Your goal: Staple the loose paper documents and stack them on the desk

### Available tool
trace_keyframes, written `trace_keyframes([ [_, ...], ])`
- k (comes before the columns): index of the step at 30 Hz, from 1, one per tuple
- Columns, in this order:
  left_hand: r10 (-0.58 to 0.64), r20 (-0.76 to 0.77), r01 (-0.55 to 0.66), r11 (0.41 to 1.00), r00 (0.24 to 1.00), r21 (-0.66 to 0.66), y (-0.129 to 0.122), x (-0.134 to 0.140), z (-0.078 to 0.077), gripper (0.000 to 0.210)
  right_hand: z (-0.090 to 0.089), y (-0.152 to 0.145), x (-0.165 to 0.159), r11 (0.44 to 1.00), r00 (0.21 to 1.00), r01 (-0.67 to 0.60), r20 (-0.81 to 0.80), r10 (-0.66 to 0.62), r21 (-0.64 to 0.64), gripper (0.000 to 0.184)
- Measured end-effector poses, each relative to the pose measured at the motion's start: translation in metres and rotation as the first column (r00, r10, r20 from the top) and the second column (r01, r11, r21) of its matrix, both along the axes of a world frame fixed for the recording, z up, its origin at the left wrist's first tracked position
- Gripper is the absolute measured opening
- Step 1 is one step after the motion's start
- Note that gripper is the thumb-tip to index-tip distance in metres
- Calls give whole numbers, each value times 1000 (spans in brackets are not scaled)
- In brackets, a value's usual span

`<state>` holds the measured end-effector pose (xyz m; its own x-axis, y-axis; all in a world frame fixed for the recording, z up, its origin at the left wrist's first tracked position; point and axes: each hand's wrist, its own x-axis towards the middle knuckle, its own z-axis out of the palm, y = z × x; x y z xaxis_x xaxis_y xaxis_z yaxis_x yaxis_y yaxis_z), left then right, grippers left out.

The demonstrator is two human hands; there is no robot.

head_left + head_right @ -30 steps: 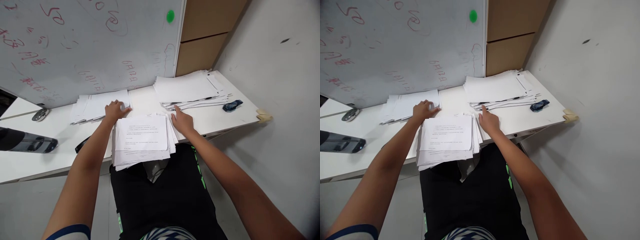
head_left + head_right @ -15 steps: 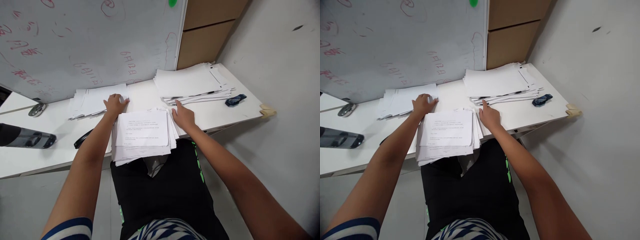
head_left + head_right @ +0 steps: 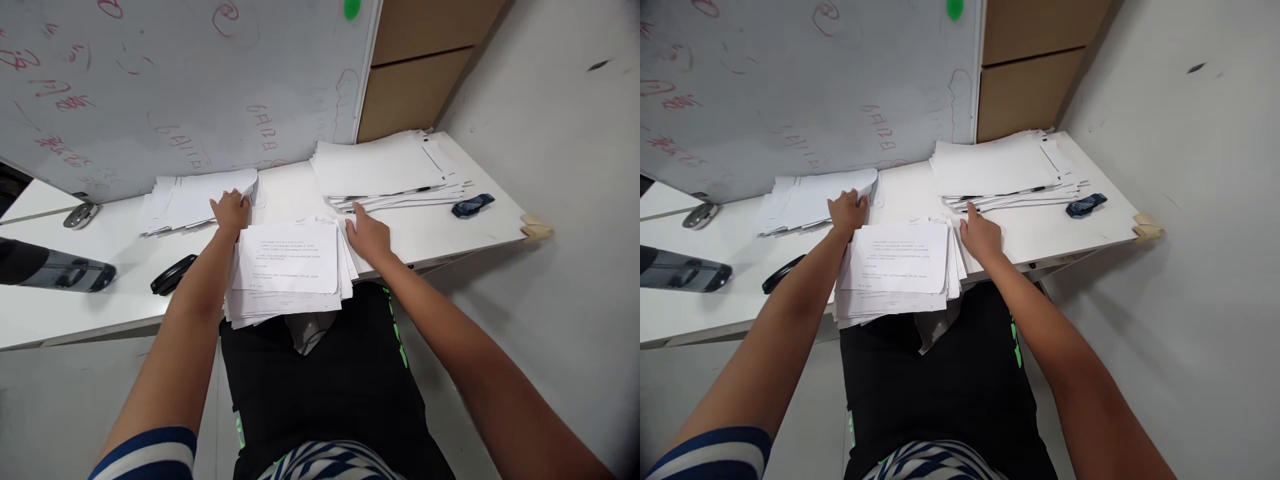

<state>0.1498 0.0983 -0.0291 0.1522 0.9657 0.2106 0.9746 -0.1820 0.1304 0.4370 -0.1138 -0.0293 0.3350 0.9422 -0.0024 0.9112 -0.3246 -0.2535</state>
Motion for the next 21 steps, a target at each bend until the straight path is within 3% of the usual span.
trace_keyframes([
  [3,65,117,-62,998,991,-28,6,-4,8,41,0,1,0,1000,1000,-12,1,12,-8,58],
  [6,145,455,-137,989,879,-50,12,-9,25,37,1,1,0,1000,1000,-20,4,20,-2,58],
  [10,97,878,-108,993,469,-52,3,-13,68,38,1,-1,-2,999,1000,-8,-21,9,31,57],
  [13,12,987,75,997,163,-25,-30,-11,111,44,0,0,0,997,999,-13,-48,17,70,57],
  [16,15,998,267,964,-64,3,-80,-8,147,46,0,-3,2,990,994,-23,-107,38,137,57],
  [19,102,964,359,933,-247,-7,-137,-6,159,42,6,-18,-6,954,943,-1,-317,101,300,58],
  [21,169,915,365,931,-366,-26,-172,-6,150,42,14,-37,-21,894,805,91,-561,193,439,63],
])
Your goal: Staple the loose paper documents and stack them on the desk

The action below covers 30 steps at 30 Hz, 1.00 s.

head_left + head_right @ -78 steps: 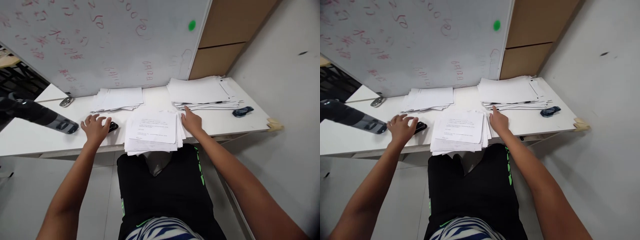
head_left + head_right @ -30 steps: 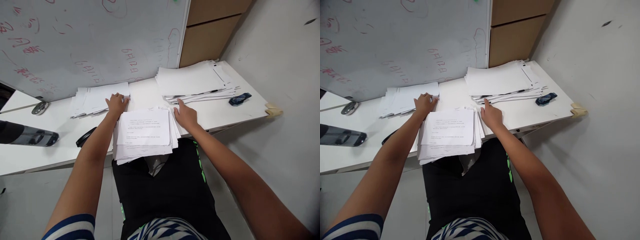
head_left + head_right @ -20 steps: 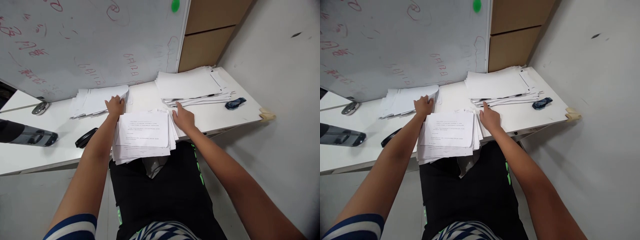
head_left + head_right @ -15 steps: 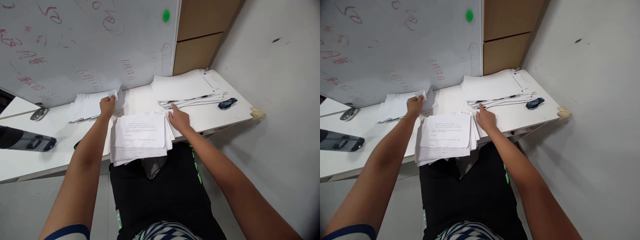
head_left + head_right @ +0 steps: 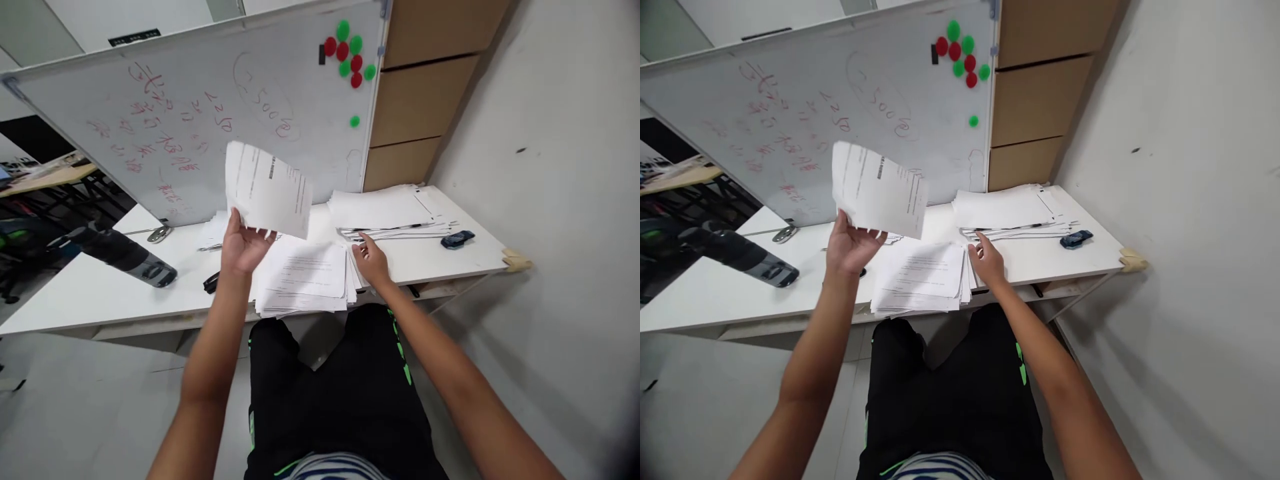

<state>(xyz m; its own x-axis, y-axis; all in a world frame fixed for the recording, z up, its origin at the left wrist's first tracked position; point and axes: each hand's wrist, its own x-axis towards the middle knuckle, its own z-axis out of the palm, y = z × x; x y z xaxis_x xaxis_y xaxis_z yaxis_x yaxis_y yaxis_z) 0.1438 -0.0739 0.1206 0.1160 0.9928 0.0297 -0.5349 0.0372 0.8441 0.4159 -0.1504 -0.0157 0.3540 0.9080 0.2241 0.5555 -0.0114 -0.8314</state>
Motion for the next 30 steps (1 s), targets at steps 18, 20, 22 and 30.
trace_keyframes([
  [18,-235,-198,222,971,952,-85,-77,-49,-49,63,76,-38,-45,932,834,-362,-437,337,27,37],
  [20,-289,-338,271,957,896,-101,-68,-53,-44,63,79,-40,-45,927,865,-374,-352,357,19,35],
  [22,-312,-447,322,945,838,-54,-63,-52,-42,64,79,-43,-48,933,885,-353,-298,357,69,35],
  [30,29,-659,193,946,752,261,-62,-34,-61,49,40,-42,-60,963,943,-247,-203,265,110,37],
])
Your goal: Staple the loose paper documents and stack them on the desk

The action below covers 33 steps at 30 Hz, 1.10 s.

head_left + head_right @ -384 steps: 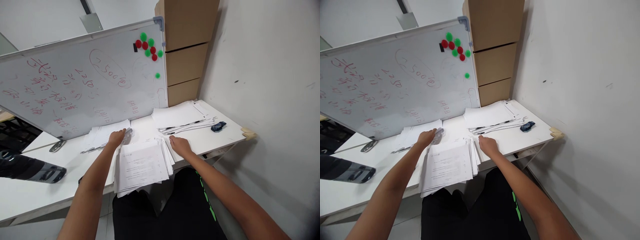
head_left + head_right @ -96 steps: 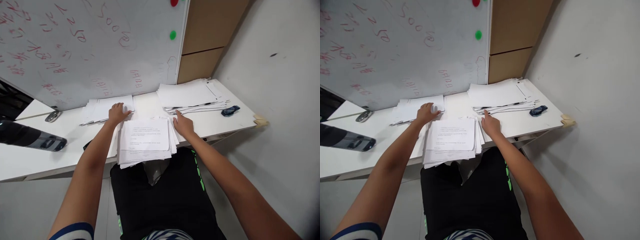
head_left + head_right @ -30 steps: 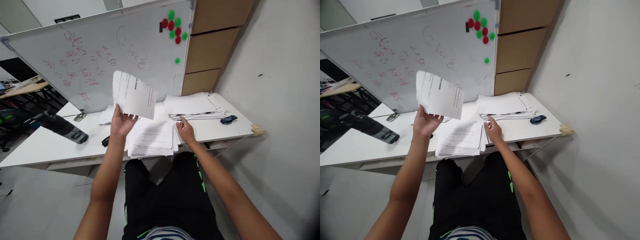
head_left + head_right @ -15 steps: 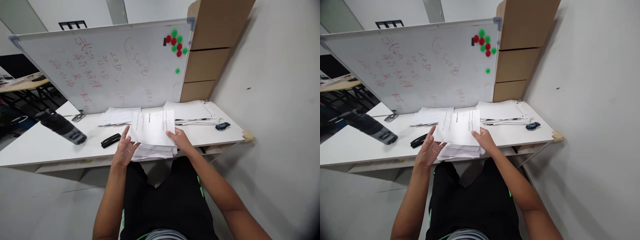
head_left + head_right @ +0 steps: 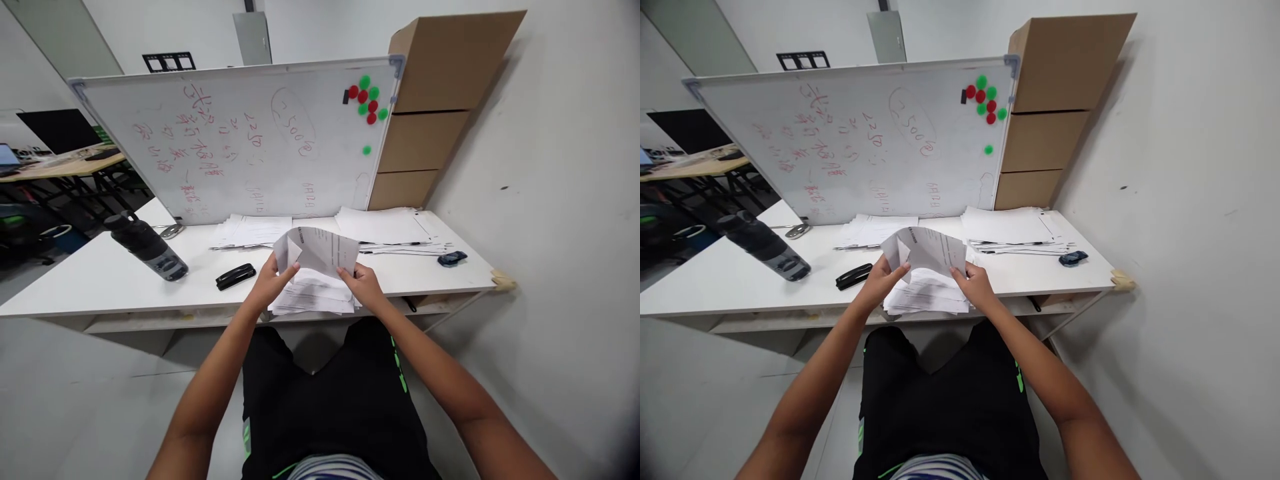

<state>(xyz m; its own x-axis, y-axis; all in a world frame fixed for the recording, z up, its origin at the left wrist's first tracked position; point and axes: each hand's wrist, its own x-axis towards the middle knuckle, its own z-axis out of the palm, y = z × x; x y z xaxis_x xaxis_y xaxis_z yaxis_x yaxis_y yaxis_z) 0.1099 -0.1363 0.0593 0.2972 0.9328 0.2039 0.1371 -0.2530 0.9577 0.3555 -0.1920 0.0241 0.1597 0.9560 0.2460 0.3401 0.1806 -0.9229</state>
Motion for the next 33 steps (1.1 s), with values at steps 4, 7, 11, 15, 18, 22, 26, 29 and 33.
trace_keyframes([
  [4,132,153,-133,991,979,-7,10,8,-28,37,-17,1,-3,994,999,25,50,-20,-104,35],
  [7,170,223,-158,985,960,-70,14,12,-38,36,-19,0,-4,996,997,65,54,-61,-66,37],
  [11,158,185,-162,987,970,6,12,10,-32,32,-14,-3,-2,997,991,73,111,-76,29,36],
  [15,127,60,-130,991,990,45,11,-1,-31,31,-12,-8,3,995,981,78,173,-86,56,33],
  [18,159,-115,-156,987,981,34,11,-10,-38,38,-10,-14,6,995,966,103,237,-104,17,35],
  [22,110,-130,-119,991,985,-67,4,-21,-41,64,-2,-19,11,993,966,116,233,-112,-1,42],
  [26,56,27,-50,984,998,-173,-4,-35,-32,90,2,-21,20,988,990,93,119,-78,-121,42],
  [29,145,93,-130,980,985,-152,4,-57,-28,92,-4,-18,25,975,996,89,-9,-92,-205,42],
  [33,430,-177,-401,899,885,178,37,-100,-40,81,-18,-13,22,958,987,85,-110,-119,-274,41],
])
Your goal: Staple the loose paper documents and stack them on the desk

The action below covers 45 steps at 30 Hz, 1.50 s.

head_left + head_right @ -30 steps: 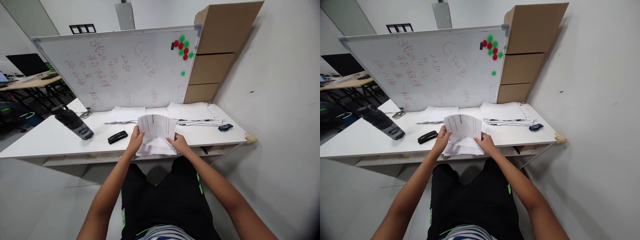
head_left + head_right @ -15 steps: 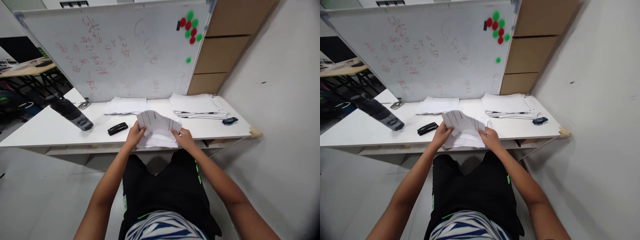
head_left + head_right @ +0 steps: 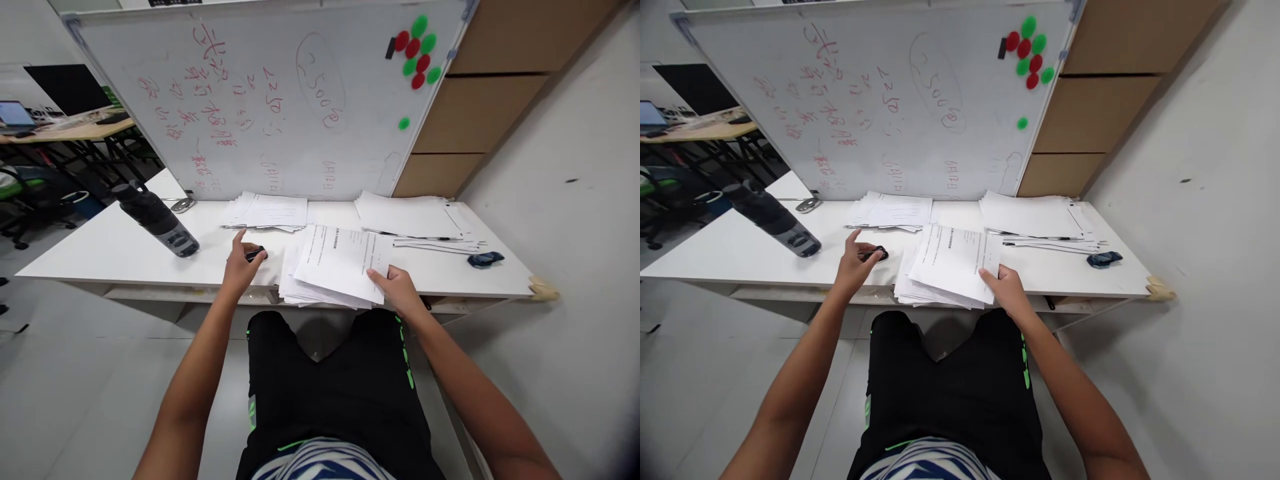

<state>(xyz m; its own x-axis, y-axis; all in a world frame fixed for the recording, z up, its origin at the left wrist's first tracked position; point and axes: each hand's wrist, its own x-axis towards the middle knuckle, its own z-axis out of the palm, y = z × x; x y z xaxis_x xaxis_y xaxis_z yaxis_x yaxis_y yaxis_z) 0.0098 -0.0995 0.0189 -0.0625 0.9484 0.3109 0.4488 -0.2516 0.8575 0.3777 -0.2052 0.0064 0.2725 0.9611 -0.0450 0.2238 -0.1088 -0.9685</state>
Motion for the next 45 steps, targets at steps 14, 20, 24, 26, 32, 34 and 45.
trace_keyframes([
  [14,74,-328,-47,995,942,90,28,-50,-55,36,18,43,-66,969,952,-233,-225,209,-82,33],
  [20,69,-275,-55,997,959,58,26,-48,-51,34,20,67,-95,939,935,-318,-207,287,-134,24],
  [24,43,-217,-33,998,975,49,24,-47,-50,33,19,78,-109,916,917,-370,-216,335,-151,25],
  [26,17,-201,-7,999,979,51,22,-46,-49,34,18,83,-116,902,904,-406,-211,372,-148,30],
  [32,-69,-298,73,997,952,1,21,-46,-37,36,10,98,-119,917,915,-393,72,398,-73,33],
  [34,-45,-392,37,999,919,-28,25,-44,-30,36,5,101,-115,913,913,-402,46,406,-67,34],
  [45,-14,-697,-135,978,717,-158,85,-3,-8,58,-10,101,-108,882,884,-467,3,468,-57,49],
])
